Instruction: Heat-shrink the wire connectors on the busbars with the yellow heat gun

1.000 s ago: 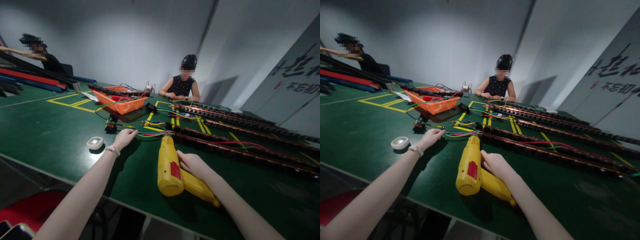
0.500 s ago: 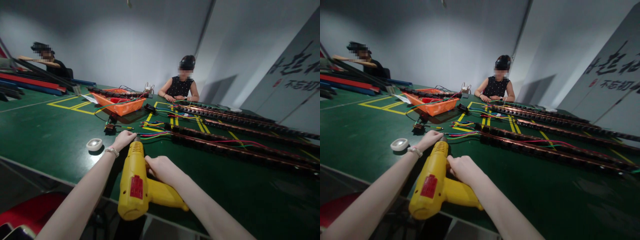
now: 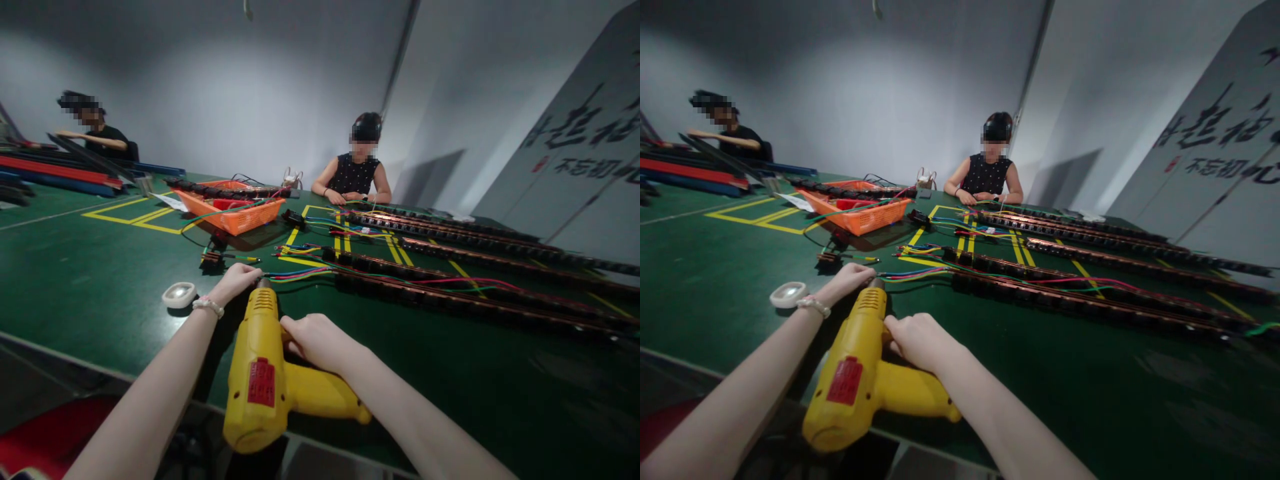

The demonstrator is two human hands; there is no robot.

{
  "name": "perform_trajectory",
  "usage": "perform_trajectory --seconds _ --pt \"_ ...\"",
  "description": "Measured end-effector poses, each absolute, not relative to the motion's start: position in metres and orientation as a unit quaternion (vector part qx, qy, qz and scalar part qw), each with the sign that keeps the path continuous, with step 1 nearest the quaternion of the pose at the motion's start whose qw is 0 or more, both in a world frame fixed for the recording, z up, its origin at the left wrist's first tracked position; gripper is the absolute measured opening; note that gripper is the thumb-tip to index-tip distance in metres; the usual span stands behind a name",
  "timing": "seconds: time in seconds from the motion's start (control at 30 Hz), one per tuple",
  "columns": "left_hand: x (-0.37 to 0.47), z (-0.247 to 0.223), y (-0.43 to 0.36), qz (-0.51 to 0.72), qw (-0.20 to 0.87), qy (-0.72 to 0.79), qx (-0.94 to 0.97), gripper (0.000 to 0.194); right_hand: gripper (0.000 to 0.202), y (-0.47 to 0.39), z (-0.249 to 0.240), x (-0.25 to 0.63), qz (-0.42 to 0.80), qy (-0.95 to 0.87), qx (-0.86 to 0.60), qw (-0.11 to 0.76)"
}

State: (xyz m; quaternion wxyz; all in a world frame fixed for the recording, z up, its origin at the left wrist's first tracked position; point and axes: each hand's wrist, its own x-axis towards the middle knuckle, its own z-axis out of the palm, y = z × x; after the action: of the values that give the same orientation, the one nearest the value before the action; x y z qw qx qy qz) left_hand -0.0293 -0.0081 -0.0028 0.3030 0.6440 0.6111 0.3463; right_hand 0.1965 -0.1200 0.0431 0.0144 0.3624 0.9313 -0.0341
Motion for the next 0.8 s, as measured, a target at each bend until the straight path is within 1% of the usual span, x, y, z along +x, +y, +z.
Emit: perform_trajectory --seconds 0.3,0.6,0.8 --pt "-0.028 -0.003 -0.011 0.336 0.214 0.634 0.663 0.055 0.014 -0.116 0.045 0.239 -0.031 0.908 0.418 0.027" --pt "-0.026 0.0 -0.015 0.308 0.195 0.638 0.678 0.054 0.013 -0.118 0.051 0.288 -0.033 0.871 0.489 0.028" --pt "-0.024 0.0 -0.015 0.305 0.187 0.638 0.682 0.054 0.015 -0.122 0.052 0.297 -0.025 0.855 0.517 0.029"
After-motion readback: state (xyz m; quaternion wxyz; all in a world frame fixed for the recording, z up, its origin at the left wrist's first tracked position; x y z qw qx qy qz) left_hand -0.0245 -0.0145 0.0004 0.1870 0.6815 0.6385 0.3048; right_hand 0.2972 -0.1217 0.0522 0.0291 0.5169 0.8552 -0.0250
